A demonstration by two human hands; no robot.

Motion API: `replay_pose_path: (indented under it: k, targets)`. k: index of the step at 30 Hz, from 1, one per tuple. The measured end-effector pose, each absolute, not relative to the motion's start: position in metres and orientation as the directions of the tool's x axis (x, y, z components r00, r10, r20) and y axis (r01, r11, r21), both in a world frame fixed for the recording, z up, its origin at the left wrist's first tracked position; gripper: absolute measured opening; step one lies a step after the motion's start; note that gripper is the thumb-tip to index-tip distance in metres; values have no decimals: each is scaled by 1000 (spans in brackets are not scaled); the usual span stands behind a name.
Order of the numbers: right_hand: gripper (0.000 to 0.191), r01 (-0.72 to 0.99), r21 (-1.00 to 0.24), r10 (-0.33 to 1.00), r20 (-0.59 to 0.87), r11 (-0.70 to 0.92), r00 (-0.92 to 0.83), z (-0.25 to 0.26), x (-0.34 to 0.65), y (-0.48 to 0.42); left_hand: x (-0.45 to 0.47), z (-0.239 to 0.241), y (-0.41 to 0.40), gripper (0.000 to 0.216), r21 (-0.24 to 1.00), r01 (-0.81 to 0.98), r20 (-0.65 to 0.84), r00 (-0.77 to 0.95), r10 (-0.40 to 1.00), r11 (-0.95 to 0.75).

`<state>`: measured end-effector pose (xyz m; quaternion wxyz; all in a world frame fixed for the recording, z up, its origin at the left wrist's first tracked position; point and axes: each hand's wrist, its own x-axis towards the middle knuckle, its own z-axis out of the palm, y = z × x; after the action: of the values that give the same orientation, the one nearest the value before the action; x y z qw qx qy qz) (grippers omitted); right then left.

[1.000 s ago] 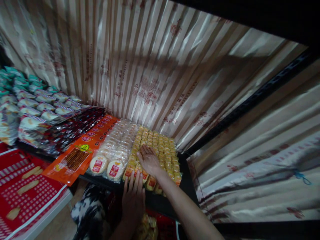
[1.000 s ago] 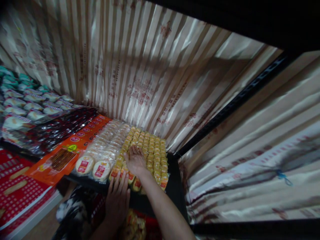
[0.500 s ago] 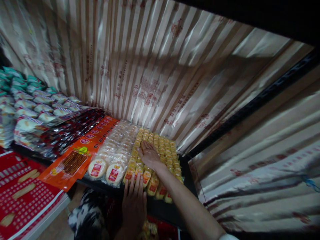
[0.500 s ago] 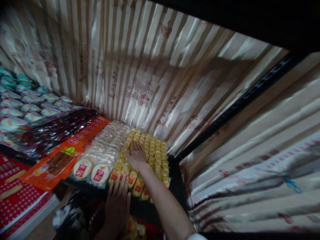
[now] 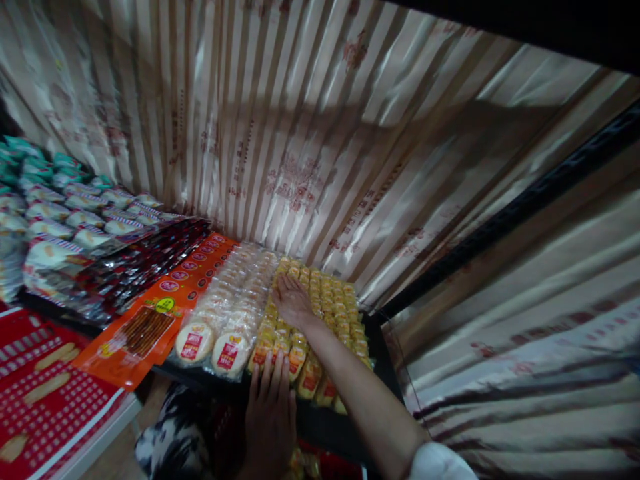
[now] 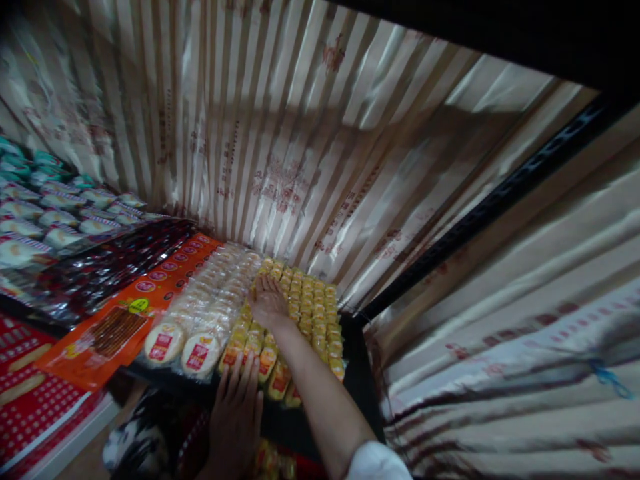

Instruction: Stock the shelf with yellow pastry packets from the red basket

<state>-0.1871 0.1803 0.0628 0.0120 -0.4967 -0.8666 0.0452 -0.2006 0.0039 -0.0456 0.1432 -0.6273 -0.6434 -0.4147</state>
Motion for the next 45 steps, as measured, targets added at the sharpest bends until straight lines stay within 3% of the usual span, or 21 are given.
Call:
replay_pose_path:
  k: [6, 9, 14, 21, 28, 41, 45]
  targets:
    - [62, 874, -58, 872, -57, 483, -486, 60, -187, 182, -202, -44, 4, 40, 342, 933, 681, -164, 713, -112]
    - [63, 859, -78, 858, -49, 506, -511, 63, -184, 186, -201, -45, 5, 40, 343, 934, 690, -175, 702, -104]
    - [66, 908, -87, 910, -42, 409, -413, 60, -180, 195, -200, -46, 5, 41, 338, 934, 693, -167, 701, -112]
    - [65, 883, -135, 886, -61, 449, -460, 59, -177, 199, -200, -46, 6, 41, 345, 931, 696, -168, 698, -120]
    - [62, 898, -81, 899, -31, 432, -436, 59, -177, 206, -199, -49, 9, 39, 349, 932, 693, -186, 697, -99]
    - [60, 901, -150, 909, -40, 406, -416, 60, -176, 219, -198, -51, 10, 41, 357, 929, 694, -190, 695, -102]
    - [59, 903, -178, 919, 39, 392, -392, 62, -172, 226, -197, -51, 11, 40, 359, 928, 686, -189, 703, -100]
